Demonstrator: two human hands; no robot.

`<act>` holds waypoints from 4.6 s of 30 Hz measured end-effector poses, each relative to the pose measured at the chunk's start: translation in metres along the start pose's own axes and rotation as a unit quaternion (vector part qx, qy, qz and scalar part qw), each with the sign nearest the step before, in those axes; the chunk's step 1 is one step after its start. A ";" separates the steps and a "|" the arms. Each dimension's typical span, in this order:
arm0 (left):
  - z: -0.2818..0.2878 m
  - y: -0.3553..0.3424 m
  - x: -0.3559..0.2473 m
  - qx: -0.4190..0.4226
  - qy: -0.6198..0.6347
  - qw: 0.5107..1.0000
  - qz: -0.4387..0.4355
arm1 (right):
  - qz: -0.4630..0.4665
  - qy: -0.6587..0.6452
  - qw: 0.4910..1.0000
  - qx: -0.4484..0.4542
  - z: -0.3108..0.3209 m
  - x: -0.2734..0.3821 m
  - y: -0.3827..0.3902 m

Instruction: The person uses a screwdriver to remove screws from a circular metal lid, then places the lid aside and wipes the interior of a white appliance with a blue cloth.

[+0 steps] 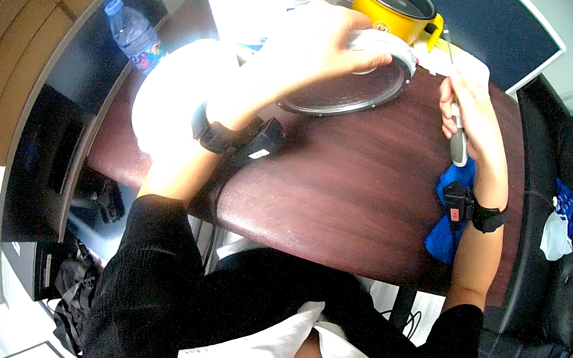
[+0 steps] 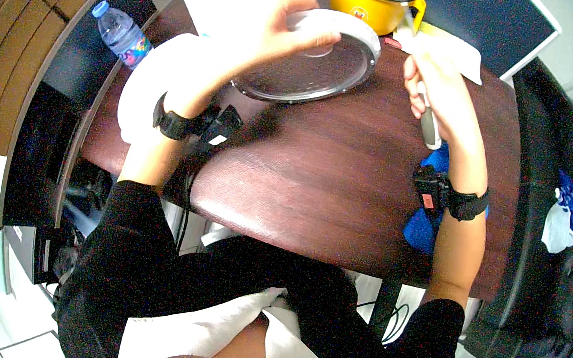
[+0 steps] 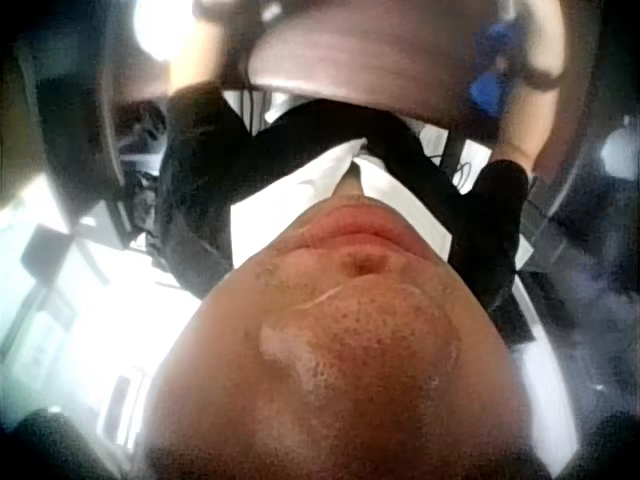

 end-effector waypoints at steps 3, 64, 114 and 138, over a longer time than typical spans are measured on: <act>0.000 0.001 0.007 -0.073 -0.006 0.997 -0.002 | -0.016 -0.156 0.987 -0.024 0.008 -0.019 -0.015; 0.069 0.153 0.073 0.154 -0.061 0.952 0.257 | -0.239 0.090 0.965 -0.065 0.055 -0.131 -0.070; 0.050 -0.034 0.153 -0.142 0.149 0.966 0.159 | -0.179 0.645 0.735 -0.109 0.106 -0.119 0.083; 0.059 -0.011 0.068 -0.067 0.123 0.986 0.093 | 0.284 0.551 0.759 -0.198 -0.035 0.018 0.010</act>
Point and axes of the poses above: each hand's wrist, its own y-axis away from the middle knuckle, its own z-axis out of the back of the hand, x = y × z, the point moved 4 cm from there along -y, towards the middle knuckle, and after that the axes turned 4 degrees about -z, right-handed, at the moved point
